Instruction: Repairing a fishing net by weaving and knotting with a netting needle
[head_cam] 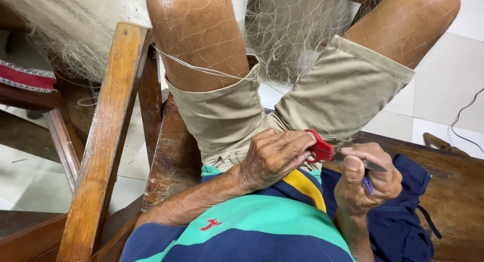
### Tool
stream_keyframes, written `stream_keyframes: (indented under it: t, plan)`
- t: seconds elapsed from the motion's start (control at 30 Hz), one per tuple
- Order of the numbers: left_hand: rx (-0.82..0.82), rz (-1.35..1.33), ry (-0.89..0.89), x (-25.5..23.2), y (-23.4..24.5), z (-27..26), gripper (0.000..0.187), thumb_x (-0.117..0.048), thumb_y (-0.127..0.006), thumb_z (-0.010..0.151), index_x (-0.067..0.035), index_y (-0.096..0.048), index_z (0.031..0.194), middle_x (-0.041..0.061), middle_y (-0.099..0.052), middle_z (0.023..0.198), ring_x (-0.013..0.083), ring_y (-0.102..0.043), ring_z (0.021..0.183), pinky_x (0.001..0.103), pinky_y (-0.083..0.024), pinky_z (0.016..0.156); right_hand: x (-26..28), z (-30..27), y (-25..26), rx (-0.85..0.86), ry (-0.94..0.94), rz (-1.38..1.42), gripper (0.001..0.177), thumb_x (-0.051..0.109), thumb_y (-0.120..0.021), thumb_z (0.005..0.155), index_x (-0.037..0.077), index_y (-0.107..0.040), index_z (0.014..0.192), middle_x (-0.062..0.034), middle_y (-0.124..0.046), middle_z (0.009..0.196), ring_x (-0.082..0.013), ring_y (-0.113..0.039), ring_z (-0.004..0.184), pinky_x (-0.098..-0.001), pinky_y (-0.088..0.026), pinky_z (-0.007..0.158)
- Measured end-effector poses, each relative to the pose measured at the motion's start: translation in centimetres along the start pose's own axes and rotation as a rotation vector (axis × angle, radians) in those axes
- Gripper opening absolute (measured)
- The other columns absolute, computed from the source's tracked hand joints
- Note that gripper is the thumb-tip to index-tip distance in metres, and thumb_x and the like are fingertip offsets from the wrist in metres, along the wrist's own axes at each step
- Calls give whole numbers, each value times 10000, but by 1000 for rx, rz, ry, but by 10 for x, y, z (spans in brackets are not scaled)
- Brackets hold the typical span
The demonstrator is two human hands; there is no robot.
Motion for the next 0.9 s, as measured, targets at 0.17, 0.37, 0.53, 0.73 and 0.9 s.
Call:
stream_keyframes:
  t: [0.17, 0.37, 0.53, 0.73, 0.9]
  plan:
    - [-15, 4, 15, 6, -8, -5, 444, -176, -999, 1093, -54, -704, 1403, 34, -858, 1094, 233, -802, 835, 418, -523, 716, 9, -1, -4, 77, 36, -14, 296, 210, -677, 1211, -49, -675, 1068, -220, -775, 939, -345, -762, 806, -461, -616, 821]
    - [206, -71, -9, 9, -8, -10, 411, -247, -857, 1207, -87, -725, 1561, 37, -890, 1385, 202, -908, 1180, 415, -542, 749, -11, -2, 17, 165, -46, 17, 450, 320, -831, 1045, -57, -731, 1270, -166, -789, 1006, -231, -751, 838, -335, -594, 813]
    - [346, -316, 84, 29, 17, -24, 586, -290, -844, 1236, -165, -600, 1754, 67, -767, 1723, 257, -827, 943, 415, -600, 877, -15, 13, 32, 170, -127, 61, 783, 386, -922, 950, -99, -706, 1525, -105, -706, 1027, -131, -680, 823, -215, -599, 765]
    - [483, -427, 249, 42, 50, -6, 666, -421, -885, 1087, -18, -707, 1586, 131, -857, 1506, 233, -889, 996, 379, -651, 868, -7, 27, 29, 260, -91, -126, 548, 283, -884, 1082, -120, -788, 1441, -161, -700, 1046, -183, -609, 833, -305, -518, 786]
    - [517, -313, 346, 53, 45, -2, 618, -441, -920, 994, -24, -798, 1433, 69, -910, 996, 155, -676, 584, 379, -554, 620, -6, 26, 38, 190, -51, -60, 524, 242, -890, 1063, -152, -774, 1389, -194, -707, 1028, -211, -647, 837, -300, -542, 782]
Point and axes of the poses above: each hand's wrist, its own z-axis towards the middle knuckle, its own y-axis out of the back of the hand, x = y × z, the point moved 7 cm from there along z, towards the middle knuckle
